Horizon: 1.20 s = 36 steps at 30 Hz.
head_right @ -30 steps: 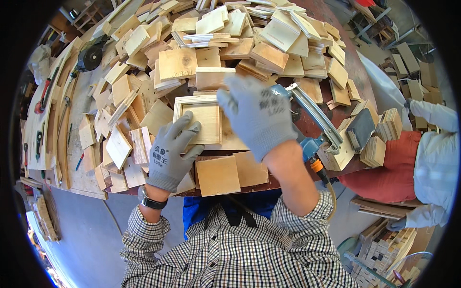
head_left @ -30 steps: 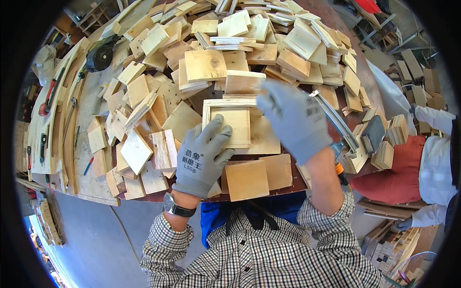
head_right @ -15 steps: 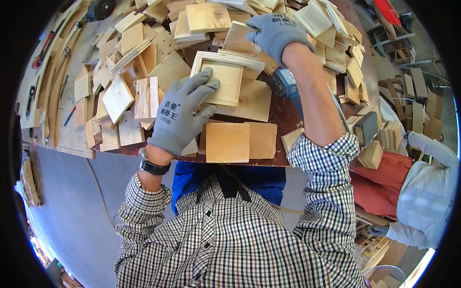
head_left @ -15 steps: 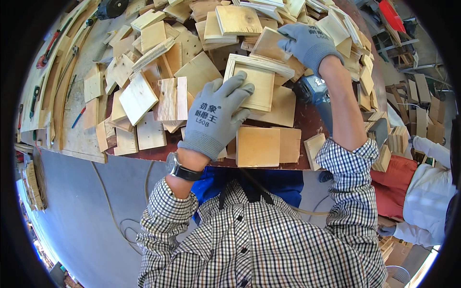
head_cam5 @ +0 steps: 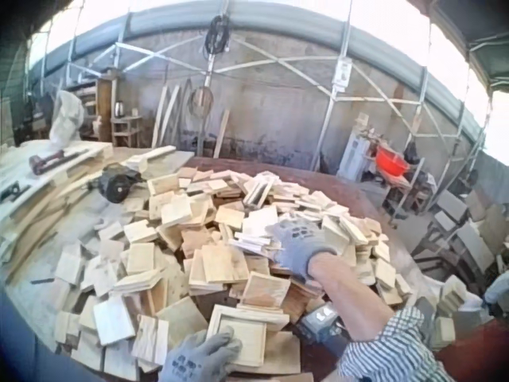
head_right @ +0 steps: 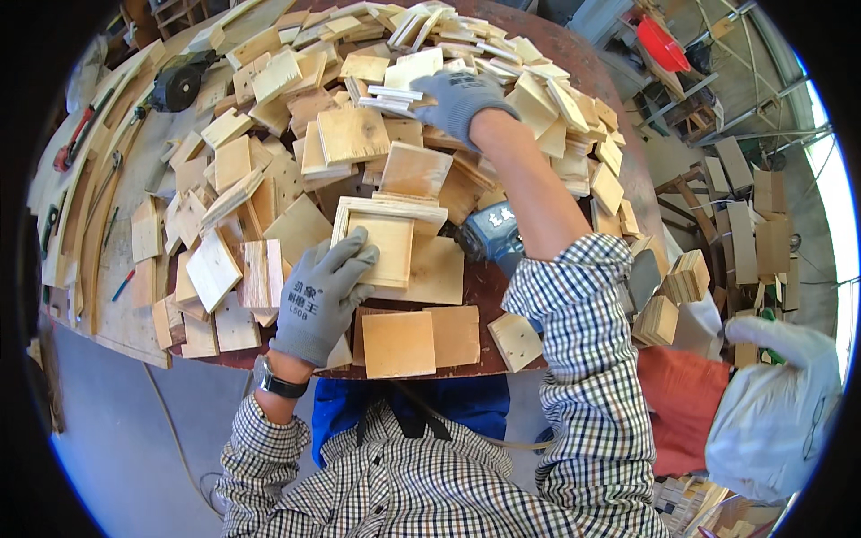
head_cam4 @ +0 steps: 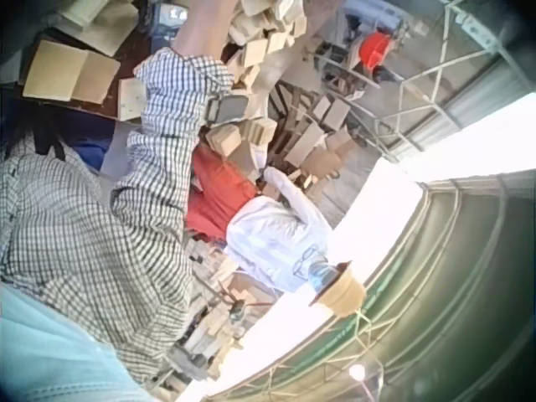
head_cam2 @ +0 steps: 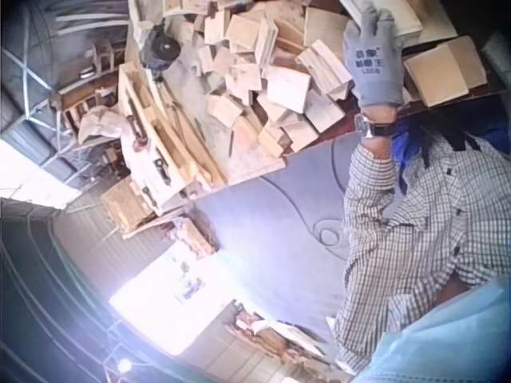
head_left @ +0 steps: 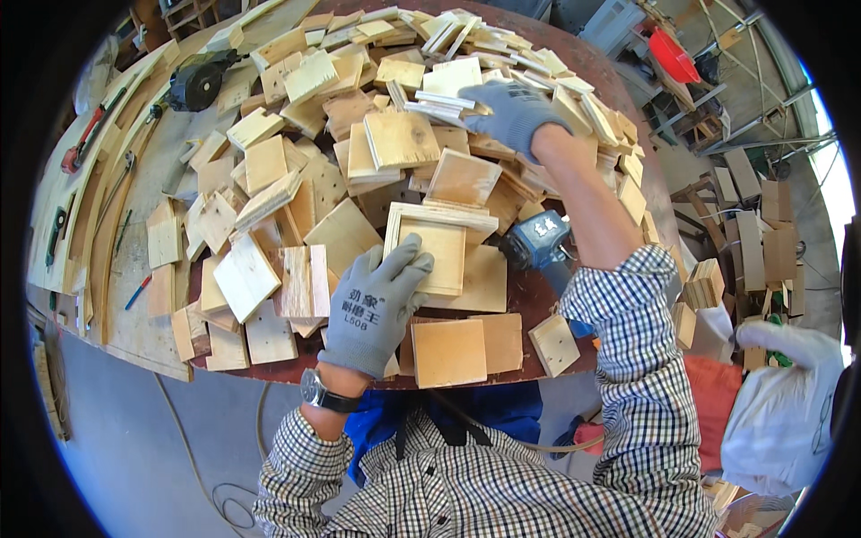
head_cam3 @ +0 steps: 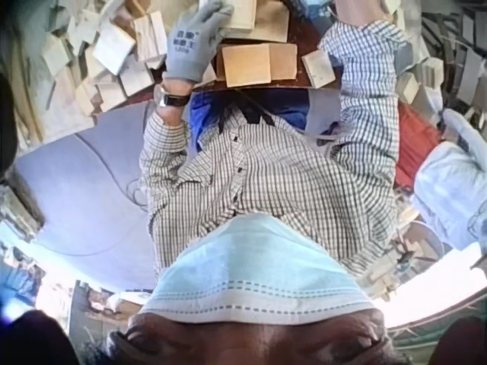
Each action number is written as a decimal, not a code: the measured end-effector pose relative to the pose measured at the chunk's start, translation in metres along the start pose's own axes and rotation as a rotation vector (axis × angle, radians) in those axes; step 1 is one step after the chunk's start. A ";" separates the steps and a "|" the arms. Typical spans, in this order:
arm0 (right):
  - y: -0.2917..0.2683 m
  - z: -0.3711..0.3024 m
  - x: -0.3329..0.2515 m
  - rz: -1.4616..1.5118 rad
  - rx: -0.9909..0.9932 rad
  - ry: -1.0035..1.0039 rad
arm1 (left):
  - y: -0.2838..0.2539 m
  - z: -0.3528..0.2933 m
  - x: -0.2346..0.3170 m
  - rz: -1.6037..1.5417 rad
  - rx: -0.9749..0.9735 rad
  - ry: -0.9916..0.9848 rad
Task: The person assembles small wooden boxes by aligning pieces and fastening them with a nail gun, then sands the edges with sandpaper. The person handles multiple wooden pieces and tools on a cluttered workbench.
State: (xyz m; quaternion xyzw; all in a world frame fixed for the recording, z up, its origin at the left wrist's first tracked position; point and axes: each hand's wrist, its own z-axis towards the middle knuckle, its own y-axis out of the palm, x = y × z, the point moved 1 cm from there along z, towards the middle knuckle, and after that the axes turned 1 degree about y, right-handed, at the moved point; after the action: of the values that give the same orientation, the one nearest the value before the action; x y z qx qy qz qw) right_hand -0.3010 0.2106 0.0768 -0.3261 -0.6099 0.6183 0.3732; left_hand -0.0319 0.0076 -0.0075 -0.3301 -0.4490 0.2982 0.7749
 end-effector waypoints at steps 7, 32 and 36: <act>-0.051 -0.015 -0.015 0.259 0.030 0.206 | 0.001 -0.001 -0.001 -0.008 0.006 -0.008; 0.033 -0.270 -0.081 1.119 0.648 0.552 | 0.009 0.003 -0.011 0.251 -0.032 0.239; 0.045 -0.277 -0.087 1.068 0.710 0.503 | 0.003 -0.004 -0.017 0.402 0.039 0.297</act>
State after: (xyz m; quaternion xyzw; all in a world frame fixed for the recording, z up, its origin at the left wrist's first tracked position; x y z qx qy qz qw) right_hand -0.0219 0.2782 0.0151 -0.5735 -0.0208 0.7854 0.2318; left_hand -0.0359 -0.0047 -0.0204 -0.4379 -0.2495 0.4031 0.7638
